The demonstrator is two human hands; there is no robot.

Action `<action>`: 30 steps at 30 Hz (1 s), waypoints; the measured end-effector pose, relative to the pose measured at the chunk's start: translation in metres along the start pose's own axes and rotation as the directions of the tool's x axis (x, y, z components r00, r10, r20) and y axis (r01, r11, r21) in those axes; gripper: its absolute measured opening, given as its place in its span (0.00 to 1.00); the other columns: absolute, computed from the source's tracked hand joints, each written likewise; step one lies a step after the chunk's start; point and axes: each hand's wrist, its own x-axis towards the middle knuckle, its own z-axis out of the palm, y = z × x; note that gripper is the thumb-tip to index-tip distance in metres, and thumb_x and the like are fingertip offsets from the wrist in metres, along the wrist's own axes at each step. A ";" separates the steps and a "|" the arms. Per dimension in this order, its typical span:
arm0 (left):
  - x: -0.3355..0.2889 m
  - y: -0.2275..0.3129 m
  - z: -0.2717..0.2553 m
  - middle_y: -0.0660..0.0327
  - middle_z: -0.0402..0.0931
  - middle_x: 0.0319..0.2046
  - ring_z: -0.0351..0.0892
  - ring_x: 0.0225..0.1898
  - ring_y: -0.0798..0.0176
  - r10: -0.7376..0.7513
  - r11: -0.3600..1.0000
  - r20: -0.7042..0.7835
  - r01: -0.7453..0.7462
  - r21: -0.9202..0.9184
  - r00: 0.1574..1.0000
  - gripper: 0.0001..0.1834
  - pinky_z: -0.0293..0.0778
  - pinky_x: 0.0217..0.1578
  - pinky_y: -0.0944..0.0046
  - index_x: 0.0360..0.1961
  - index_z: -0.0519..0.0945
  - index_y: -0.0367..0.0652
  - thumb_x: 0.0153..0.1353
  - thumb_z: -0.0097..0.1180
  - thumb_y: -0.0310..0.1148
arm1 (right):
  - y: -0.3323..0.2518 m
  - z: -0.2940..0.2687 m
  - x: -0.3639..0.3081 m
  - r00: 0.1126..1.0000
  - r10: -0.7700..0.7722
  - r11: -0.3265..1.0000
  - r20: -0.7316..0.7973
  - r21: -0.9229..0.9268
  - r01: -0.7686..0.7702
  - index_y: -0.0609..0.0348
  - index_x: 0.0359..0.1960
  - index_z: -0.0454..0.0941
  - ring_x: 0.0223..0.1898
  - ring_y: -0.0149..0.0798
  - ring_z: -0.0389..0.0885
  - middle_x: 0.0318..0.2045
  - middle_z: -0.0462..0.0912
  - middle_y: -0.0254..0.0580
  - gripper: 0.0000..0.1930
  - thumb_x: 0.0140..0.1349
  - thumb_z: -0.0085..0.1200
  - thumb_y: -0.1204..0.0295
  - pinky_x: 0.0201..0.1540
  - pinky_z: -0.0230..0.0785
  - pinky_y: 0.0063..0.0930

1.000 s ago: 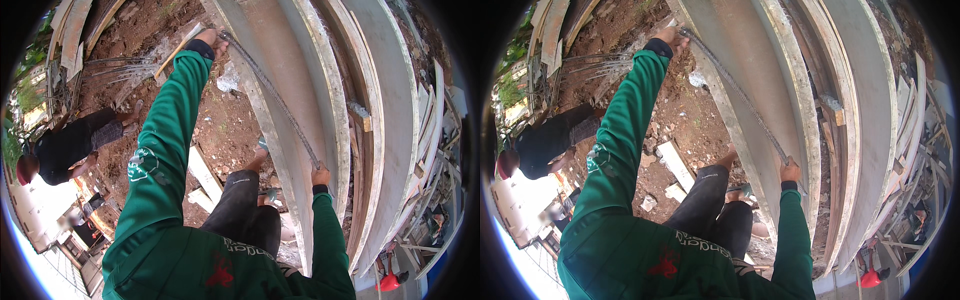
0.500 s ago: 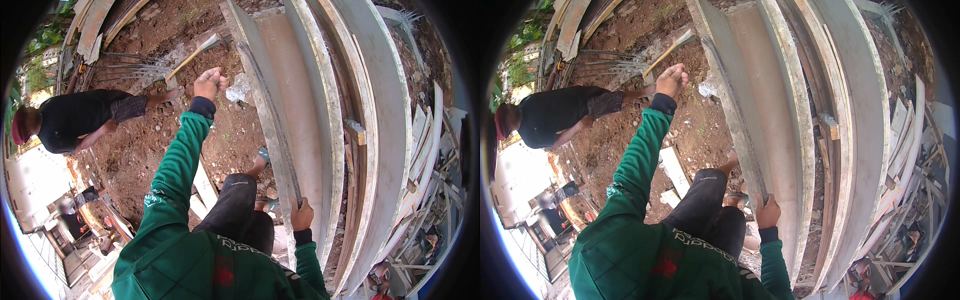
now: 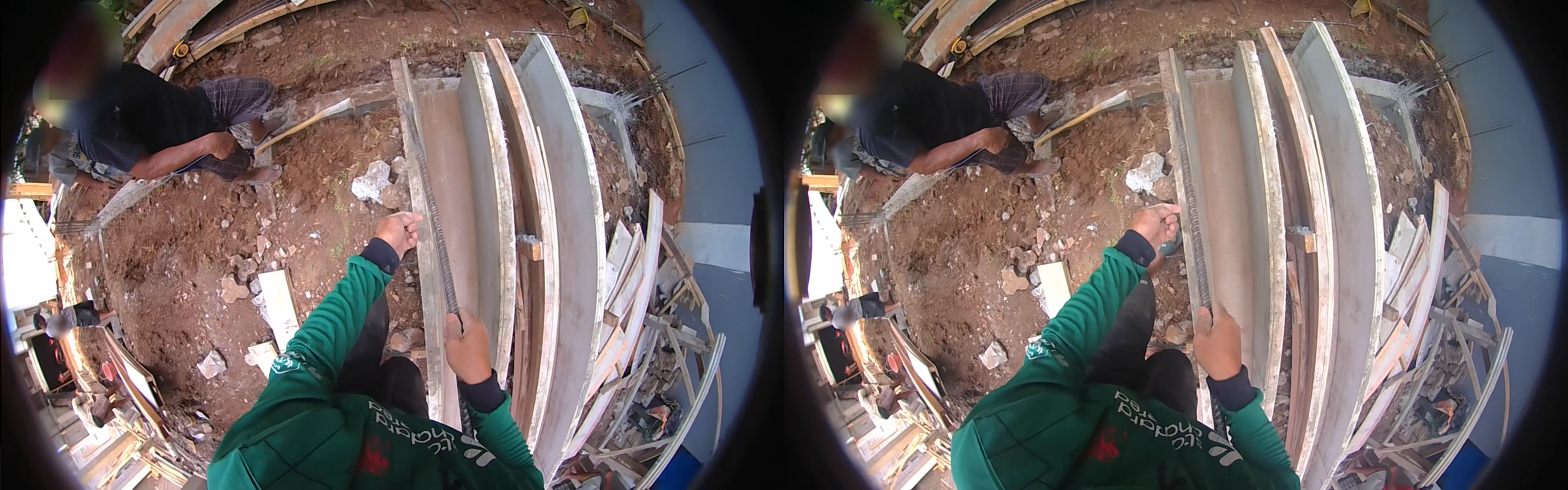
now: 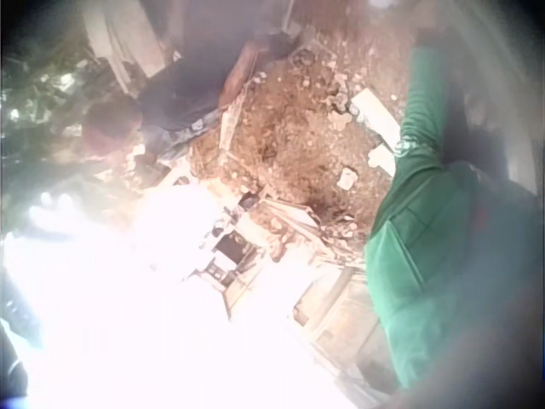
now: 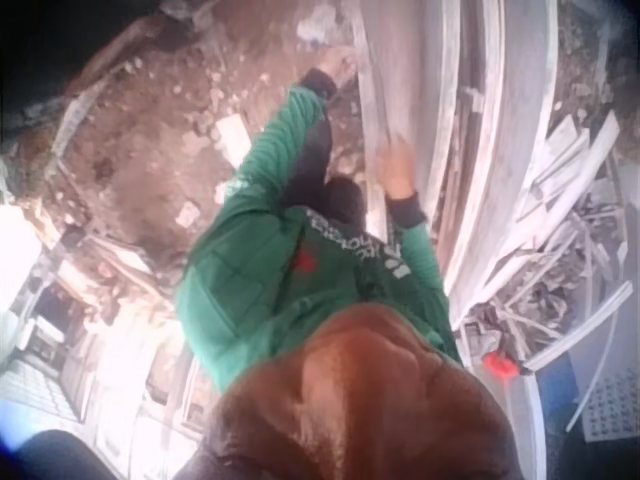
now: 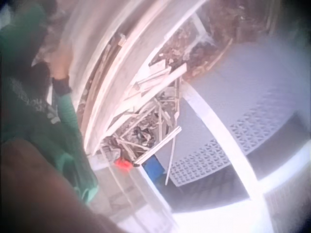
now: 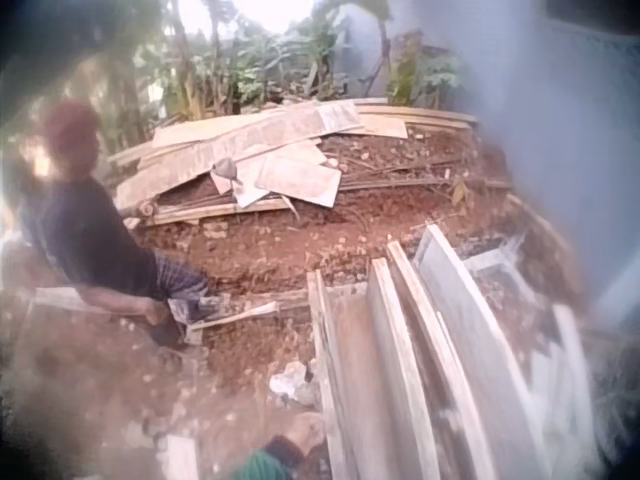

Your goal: The person places a long metal rod into a wooden formwork structure, then uses a hammer to drive nails into a wooden plank to secure it. The work occurs on a construction site with other workers visible in the background.

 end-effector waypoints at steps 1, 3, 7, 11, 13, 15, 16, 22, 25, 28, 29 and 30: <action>0.013 0.007 0.009 0.67 0.63 0.20 0.63 0.21 0.71 -0.021 0.999 -0.003 0.021 0.025 1.000 0.09 0.62 0.20 0.71 0.41 0.73 0.36 0.65 0.41 0.27 | -0.008 -0.005 0.010 1.000 0.026 0.999 0.011 -0.022 -0.026 0.70 0.37 0.74 0.34 0.69 0.75 0.28 0.77 0.68 0.12 0.65 0.46 0.69 0.37 0.65 0.53; 0.033 0.020 0.015 0.68 0.63 0.20 0.63 0.21 0.70 -0.037 0.999 -0.026 0.037 0.002 0.999 0.10 0.60 0.19 0.72 0.41 0.73 0.36 0.67 0.41 0.30 | -0.033 -0.015 0.015 0.994 0.088 0.994 0.063 -0.070 -0.083 0.69 0.39 0.74 0.34 0.69 0.75 0.28 0.77 0.68 0.12 0.65 0.46 0.70 0.37 0.66 0.53; 0.066 0.055 0.035 0.69 0.64 0.21 0.62 0.20 0.72 0.025 1.000 0.010 -0.025 0.002 1.000 0.14 0.59 0.18 0.72 0.44 0.74 0.36 0.71 0.37 0.34 | -0.078 -0.038 0.020 0.993 0.103 0.982 0.060 -0.163 -0.092 0.70 0.41 0.73 0.31 0.67 0.76 0.25 0.77 0.66 0.10 0.64 0.47 0.73 0.34 0.66 0.53; 0.077 0.070 0.055 0.69 0.67 0.22 0.63 0.20 0.74 0.035 0.999 -0.094 -0.037 -0.021 0.995 0.16 0.59 0.18 0.72 0.43 0.76 0.39 0.73 0.35 0.35 | -0.130 -0.060 0.031 0.957 0.261 0.962 0.126 -0.112 -0.248 0.71 0.42 0.72 0.30 0.67 0.77 0.23 0.77 0.65 0.10 0.64 0.48 0.74 0.32 0.67 0.52; 0.080 0.076 0.059 0.69 0.68 0.22 0.64 0.19 0.74 0.054 0.998 -0.128 -0.050 0.036 0.990 0.15 0.59 0.17 0.72 0.42 0.76 0.42 0.72 0.37 0.37 | -0.155 -0.068 0.038 0.942 0.299 0.953 0.151 -0.105 -0.286 0.71 0.42 0.71 0.29 0.67 0.77 0.23 0.76 0.65 0.10 0.64 0.48 0.74 0.31 0.67 0.52; 0.082 0.081 0.057 0.69 0.70 0.22 0.64 0.19 0.74 0.048 0.995 -0.109 -0.038 0.093 0.993 0.14 0.59 0.16 0.71 0.41 0.77 0.45 0.72 0.40 0.39 | -0.173 -0.078 0.045 0.950 0.269 0.955 0.158 -0.168 -0.243 0.71 0.43 0.71 0.29 0.68 0.76 0.23 0.76 0.66 0.10 0.64 0.48 0.74 0.30 0.67 0.52; 0.080 0.086 0.062 0.70 0.70 0.22 0.64 0.18 0.74 0.024 0.996 -0.135 -0.012 0.085 0.991 0.14 0.59 0.16 0.71 0.40 0.77 0.46 0.72 0.41 0.39 | -0.181 -0.085 0.050 0.955 0.250 0.955 0.159 -0.201 -0.217 0.70 0.43 0.71 0.29 0.68 0.76 0.23 0.76 0.67 0.10 0.64 0.48 0.75 0.29 0.67 0.53; 0.081 0.077 0.073 0.70 0.69 0.18 0.60 0.13 0.73 -0.010 1.000 -0.258 0.005 -0.023 0.966 0.14 0.56 0.12 0.70 0.37 0.79 0.45 0.71 0.43 0.40 | -0.199 -0.090 0.056 0.937 0.315 0.941 0.154 -0.179 -0.287 0.71 0.43 0.71 0.30 0.69 0.76 0.25 0.76 0.69 0.11 0.63 0.49 0.75 0.30 0.69 0.52; 0.077 0.101 0.079 0.68 0.66 0.14 0.59 0.10 0.72 0.075 0.997 -0.258 -0.068 0.036 0.963 0.21 0.55 0.10 0.68 0.30 0.81 0.40 0.72 0.43 0.42 | -0.199 -0.085 0.064 0.939 0.306 0.947 0.155 -0.152 -0.284 0.72 0.45 0.71 0.31 0.68 0.77 0.26 0.77 0.69 0.13 0.63 0.49 0.74 0.31 0.69 0.52; 0.080 0.102 0.066 0.69 0.66 0.13 0.58 0.09 0.73 -0.074 0.996 -0.218 0.082 0.028 0.973 0.21 0.54 0.10 0.69 0.32 0.81 0.40 0.72 0.43 0.44 | -0.201 -0.082 0.064 0.938 0.319 0.941 0.133 -0.164 -0.297 0.73 0.45 0.71 0.31 0.68 0.77 0.26 0.77 0.69 0.13 0.63 0.50 0.74 0.32 0.69 0.52; 0.080 0.100 0.062 0.70 0.65 0.15 0.57 0.10 0.74 -0.078 0.995 -0.195 0.088 0.042 0.978 0.17 0.52 0.10 0.70 0.34 0.80 0.42 0.71 0.44 0.42 | -0.190 -0.078 0.062 0.954 0.281 0.948 0.105 -0.185 -0.259 0.74 0.45 0.71 0.30 0.67 0.78 0.27 0.77 0.69 0.14 0.63 0.49 0.74 0.32 0.70 0.52; 0.082 0.093 0.055 0.71 0.63 0.16 0.56 0.12 0.75 -0.082 0.994 -0.173 0.093 0.055 0.981 0.14 0.50 0.11 0.72 0.37 0.79 0.44 0.71 0.44 0.40 | -0.170 -0.071 0.058 0.967 0.241 0.953 0.079 -0.208 -0.220 0.74 0.45 0.71 0.30 0.67 0.78 0.27 0.77 0.69 0.14 0.63 0.49 0.74 0.31 0.70 0.52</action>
